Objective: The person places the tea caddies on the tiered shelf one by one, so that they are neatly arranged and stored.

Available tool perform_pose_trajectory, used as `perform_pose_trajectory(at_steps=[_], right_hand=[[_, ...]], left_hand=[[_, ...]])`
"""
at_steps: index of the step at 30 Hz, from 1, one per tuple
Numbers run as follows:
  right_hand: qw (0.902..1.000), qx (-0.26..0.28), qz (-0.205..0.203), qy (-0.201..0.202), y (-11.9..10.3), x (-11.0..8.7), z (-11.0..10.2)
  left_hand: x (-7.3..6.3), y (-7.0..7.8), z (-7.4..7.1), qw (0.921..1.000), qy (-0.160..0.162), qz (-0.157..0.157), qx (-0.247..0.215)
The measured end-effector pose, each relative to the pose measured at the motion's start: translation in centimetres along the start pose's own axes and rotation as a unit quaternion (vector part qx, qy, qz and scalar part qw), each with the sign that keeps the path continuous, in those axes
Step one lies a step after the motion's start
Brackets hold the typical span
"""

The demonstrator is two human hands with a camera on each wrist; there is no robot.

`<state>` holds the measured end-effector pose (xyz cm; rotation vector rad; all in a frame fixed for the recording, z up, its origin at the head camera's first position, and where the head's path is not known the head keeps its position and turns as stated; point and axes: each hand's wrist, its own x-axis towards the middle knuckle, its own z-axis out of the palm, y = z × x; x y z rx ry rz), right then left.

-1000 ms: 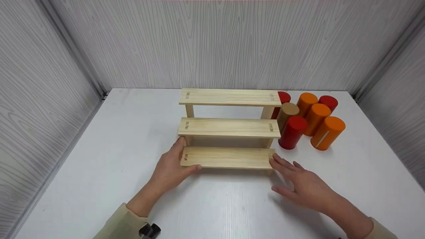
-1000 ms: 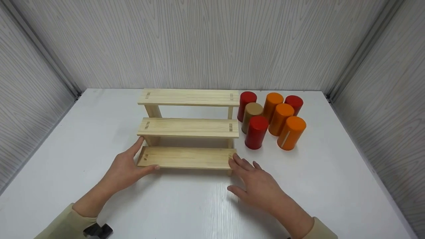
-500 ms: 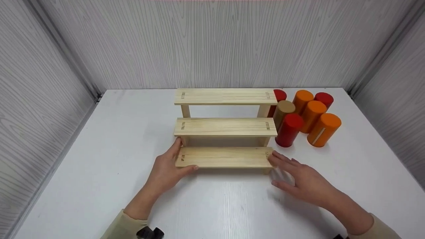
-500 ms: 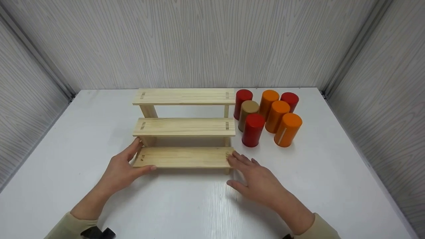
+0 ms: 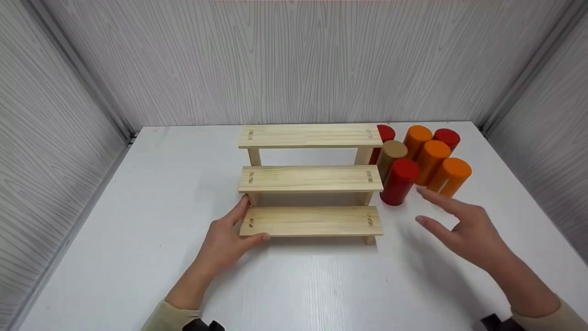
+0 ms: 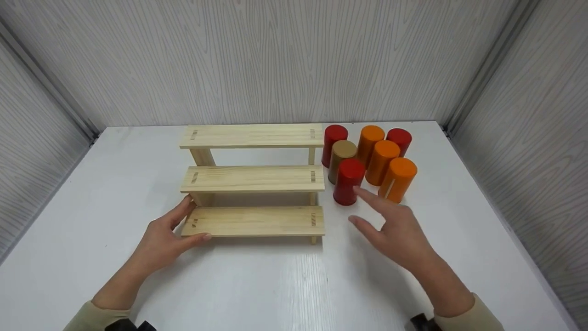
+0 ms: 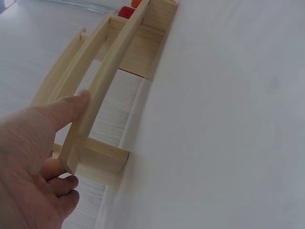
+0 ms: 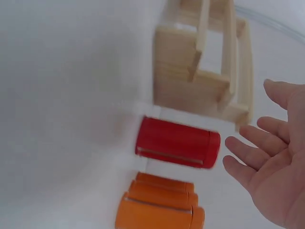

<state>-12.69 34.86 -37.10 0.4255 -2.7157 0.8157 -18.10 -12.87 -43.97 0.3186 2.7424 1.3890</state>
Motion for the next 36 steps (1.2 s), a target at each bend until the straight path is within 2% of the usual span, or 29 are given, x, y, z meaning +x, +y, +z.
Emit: perform_pose_trajectory(at_steps=[4,7,11,15,18,23,30,36], right_hand=[[0.9965,0.042,0.025,0.067,1.5,0.6,-1.6],[0.989,0.089,0.06,0.102,2.8,1.2,-2.7],[0.978,0.129,0.102,0.128,4.7,1.9,-3.7],[0.9727,0.129,0.133,0.14,6.5,2.8,-4.2],[0.971,0.118,0.16,0.133,7.8,3.3,-4.4],[0.9673,0.131,0.194,0.096,9.7,3.8,-4.7],[0.9655,0.155,0.204,0.049,11.5,4.5,-4.1],[0.9658,0.138,0.22,-0.001,12.5,4.7,-3.7]], left_hand=[[0.0,-0.3,-0.1,1.0,-0.001,0.006,0.0],[0.0,-0.5,-0.2,0.9999,-0.002,0.012,0.001],[0.0,-0.7,-0.1,0.9999,-0.003,0.015,0.005],[0.0,-0.9,-0.2,0.9998,-0.003,0.019,0.003],[-0.1,-1.1,-0.3,0.9997,-0.003,0.023,0.0],[-0.1,-1.3,-0.3,0.9996,0.001,0.03,0.001],[0.0,-1.6,-0.3,0.9995,0.006,0.032,0.0],[0.1,-1.6,-0.4,0.9994,0.007,0.033,0.001]])
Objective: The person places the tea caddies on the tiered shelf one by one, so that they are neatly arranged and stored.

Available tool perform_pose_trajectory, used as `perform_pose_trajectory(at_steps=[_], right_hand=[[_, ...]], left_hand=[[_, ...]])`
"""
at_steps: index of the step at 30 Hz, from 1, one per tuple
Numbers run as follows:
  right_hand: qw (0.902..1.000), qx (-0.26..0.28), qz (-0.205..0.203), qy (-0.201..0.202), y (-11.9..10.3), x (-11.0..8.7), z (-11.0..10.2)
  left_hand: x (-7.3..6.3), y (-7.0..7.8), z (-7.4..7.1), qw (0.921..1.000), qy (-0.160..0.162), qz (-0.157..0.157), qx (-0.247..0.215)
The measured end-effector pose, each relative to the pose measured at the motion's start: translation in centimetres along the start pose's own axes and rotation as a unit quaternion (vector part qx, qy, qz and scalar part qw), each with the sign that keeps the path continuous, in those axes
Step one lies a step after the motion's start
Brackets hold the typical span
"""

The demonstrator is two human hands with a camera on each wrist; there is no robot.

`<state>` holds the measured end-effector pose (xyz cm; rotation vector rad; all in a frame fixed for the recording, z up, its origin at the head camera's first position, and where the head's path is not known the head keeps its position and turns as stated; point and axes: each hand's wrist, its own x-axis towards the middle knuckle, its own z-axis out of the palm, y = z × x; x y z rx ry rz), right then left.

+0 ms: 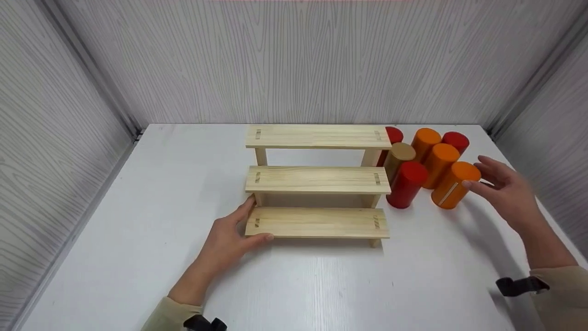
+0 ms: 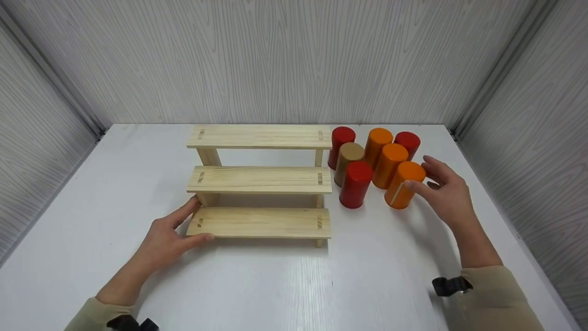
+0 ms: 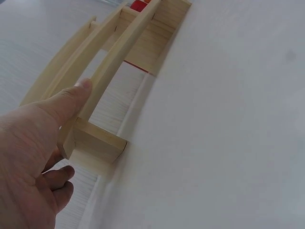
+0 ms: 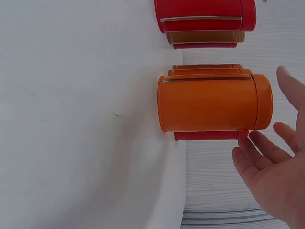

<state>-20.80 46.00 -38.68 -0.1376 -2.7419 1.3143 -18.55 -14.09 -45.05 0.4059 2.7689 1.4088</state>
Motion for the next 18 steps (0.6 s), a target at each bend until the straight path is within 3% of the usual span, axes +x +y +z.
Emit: perform_pose_trajectory(at_steps=[18], right_hand=[[0.9989,0.019,0.04,-0.017,1.05,0.7,0.68]], left_hand=[[0.01,-0.2,0.12,1.0,0.004,0.006,0.001]])
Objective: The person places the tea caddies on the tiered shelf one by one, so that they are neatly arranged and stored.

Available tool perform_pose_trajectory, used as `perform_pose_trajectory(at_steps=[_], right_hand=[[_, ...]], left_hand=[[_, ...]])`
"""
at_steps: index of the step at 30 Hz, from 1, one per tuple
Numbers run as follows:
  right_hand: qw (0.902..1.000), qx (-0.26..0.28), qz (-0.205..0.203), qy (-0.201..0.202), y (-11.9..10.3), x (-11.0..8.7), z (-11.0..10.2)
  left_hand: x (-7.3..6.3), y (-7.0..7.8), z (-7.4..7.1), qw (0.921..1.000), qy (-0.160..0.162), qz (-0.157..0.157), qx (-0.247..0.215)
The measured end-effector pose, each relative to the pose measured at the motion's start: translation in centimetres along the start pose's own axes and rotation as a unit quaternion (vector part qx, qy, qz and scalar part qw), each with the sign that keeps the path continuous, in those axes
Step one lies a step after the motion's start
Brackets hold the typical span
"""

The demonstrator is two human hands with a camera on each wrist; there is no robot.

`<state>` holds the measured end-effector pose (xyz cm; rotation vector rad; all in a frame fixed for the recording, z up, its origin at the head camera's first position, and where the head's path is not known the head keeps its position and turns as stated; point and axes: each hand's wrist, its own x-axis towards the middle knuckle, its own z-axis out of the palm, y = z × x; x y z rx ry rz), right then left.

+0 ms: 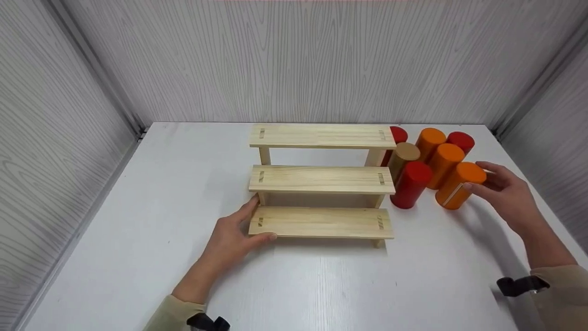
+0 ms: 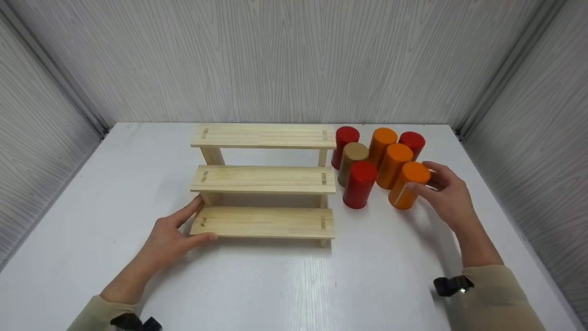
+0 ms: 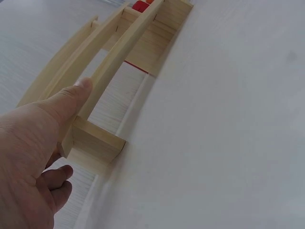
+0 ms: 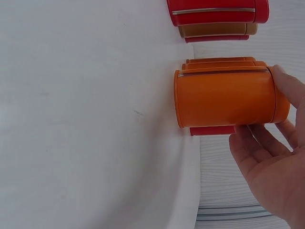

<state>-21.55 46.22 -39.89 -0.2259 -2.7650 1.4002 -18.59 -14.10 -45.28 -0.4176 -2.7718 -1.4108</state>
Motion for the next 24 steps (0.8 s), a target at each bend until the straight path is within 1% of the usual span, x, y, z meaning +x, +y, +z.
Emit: perform_pose_trajectory(at_steps=[14,19,24], right_hand=[[0.9997,0.021,0.003,0.01,0.16,0.02,0.2],[0.9999,0.013,0.002,0.005,0.13,-0.08,0.09],[0.9999,0.005,-0.013,0.001,-0.33,-0.78,-0.12]], left_hand=[[0.03,0.01,0.0,1.0,0.002,0.001,0.004],[0.05,-0.04,-0.03,1.0,0.003,-0.001,0.002],[0.06,-0.16,0.06,1.0,0.004,-0.005,0.002]])
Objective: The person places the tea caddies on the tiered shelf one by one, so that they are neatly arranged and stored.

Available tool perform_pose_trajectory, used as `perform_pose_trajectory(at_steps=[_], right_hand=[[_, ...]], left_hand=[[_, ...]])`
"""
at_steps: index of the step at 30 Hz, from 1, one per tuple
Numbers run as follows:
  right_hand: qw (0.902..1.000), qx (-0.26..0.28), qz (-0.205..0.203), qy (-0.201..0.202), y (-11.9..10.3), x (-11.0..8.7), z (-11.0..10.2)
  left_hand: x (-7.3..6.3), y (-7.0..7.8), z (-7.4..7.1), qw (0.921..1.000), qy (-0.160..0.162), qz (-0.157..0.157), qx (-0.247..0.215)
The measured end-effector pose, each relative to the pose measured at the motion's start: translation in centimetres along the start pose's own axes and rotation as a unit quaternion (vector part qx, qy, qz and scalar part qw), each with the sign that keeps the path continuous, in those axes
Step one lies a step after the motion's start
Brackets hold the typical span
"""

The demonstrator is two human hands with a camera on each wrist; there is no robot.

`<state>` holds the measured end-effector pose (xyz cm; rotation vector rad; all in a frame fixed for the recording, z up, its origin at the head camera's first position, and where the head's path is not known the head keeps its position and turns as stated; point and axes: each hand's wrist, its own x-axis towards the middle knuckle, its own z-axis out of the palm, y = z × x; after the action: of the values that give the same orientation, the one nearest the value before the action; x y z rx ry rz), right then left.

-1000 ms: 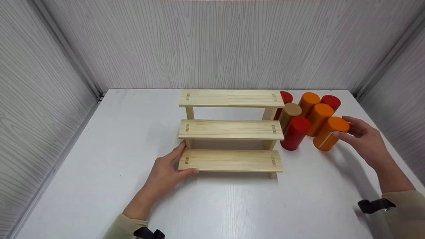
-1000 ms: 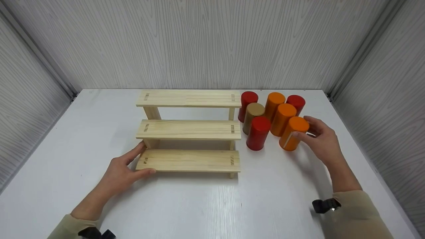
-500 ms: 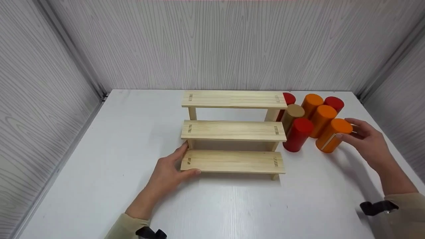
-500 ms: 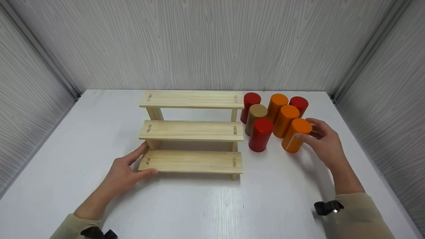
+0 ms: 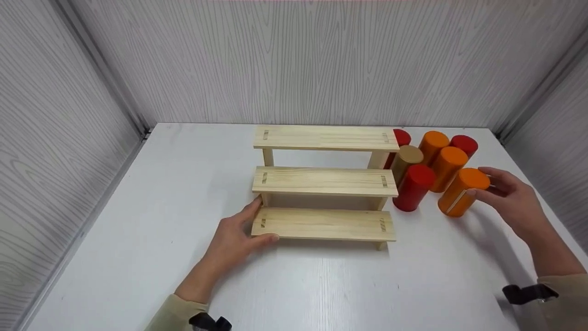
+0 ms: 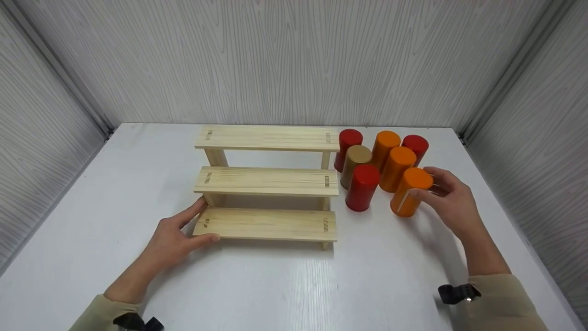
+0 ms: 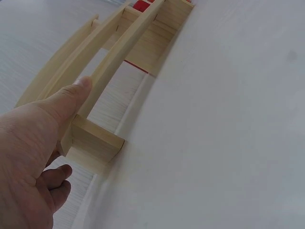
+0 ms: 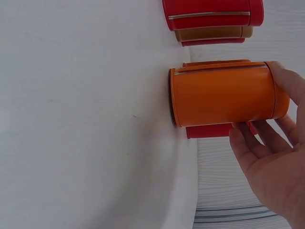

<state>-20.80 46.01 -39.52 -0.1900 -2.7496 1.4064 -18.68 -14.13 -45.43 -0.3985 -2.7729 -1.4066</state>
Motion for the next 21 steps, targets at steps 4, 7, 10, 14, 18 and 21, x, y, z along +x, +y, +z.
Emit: perform_pose_trajectory(at_steps=[4,7,10,14,18,21], right_hand=[[0.9997,0.0,-0.023,0.002,-0.9,-0.7,-0.1],[0.999,0.005,-0.044,0.005,-1.5,-1.3,-0.2],[0.9971,0.015,-0.073,0.012,-1.9,-2.0,-0.3],[0.9935,0.02,-0.11,0.021,-2.8,-2.8,-0.4],[0.9905,0.015,-0.135,0.024,-4.3,-3.6,-0.3],[0.9875,0.009,-0.156,0.025,-5.8,-4.3,-0.1]], left_hand=[[0.0,0.0,0.0,1.0,-0.001,-0.003,-0.004],[0.0,0.0,0.0,1.0,-0.003,-0.003,-0.006],[0.0,0.0,0.1,0.9999,-0.002,0.002,-0.012],[0.0,0.1,0.0,0.9999,0.0,0.008,-0.014],[0.0,0.1,0.0,0.9999,0.0,0.009,-0.011],[-0.1,0.1,0.0,0.9999,0.0,0.007,-0.012]])
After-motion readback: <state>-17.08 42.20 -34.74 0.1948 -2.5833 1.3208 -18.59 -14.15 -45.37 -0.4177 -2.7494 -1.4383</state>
